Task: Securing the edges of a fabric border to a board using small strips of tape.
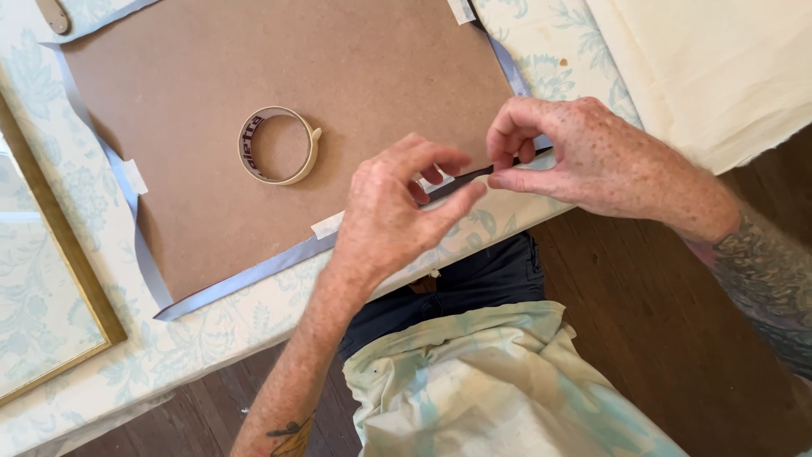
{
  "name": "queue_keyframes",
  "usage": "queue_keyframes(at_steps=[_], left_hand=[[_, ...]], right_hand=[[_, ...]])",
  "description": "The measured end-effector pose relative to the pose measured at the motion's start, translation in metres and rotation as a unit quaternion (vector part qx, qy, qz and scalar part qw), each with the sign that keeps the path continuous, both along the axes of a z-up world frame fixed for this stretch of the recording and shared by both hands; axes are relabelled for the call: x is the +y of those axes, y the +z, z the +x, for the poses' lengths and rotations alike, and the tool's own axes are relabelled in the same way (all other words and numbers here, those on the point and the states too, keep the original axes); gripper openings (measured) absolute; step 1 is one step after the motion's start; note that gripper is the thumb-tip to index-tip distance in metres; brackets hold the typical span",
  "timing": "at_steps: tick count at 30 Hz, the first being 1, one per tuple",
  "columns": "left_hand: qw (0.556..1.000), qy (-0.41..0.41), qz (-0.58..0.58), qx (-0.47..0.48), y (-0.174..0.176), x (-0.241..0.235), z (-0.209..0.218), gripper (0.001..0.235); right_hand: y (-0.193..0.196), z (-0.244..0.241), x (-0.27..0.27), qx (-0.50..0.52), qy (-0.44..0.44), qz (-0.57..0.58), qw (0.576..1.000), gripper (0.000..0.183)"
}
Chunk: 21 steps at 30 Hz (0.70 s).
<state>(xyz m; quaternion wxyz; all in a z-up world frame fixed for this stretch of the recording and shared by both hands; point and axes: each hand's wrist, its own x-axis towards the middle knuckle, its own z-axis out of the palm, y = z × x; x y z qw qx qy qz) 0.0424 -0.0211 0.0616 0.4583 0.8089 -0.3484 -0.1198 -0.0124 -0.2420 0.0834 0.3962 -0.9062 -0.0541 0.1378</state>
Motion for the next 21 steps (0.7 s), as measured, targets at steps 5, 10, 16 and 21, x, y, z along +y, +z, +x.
queue_keyframes(at_steps=[5, 10, 16, 21], left_hand=[[0.997, 0.004, 0.037, -0.064, -0.02, -0.006, 0.007, 0.007], [0.993, 0.036, 0.108, 0.03, -0.027, -0.015, 0.017, 0.02], [0.982, 0.03, 0.184, 0.005, -0.054, -0.022, 0.023, 0.014], [0.981, 0.03, 0.192, -0.019, -0.059, -0.022, 0.026, 0.012]], right_hand=[[0.003, 0.009, 0.001, -0.016, 0.007, -0.003, 1.0, 0.016], [-0.007, 0.024, -0.006, 0.042, -0.016, 0.009, 0.999, 0.017], [-0.023, 0.035, -0.007, 0.085, -0.028, -0.029, 0.996, 0.024], [-0.023, 0.038, -0.005, 0.111, -0.034, -0.016, 0.993, 0.028]])
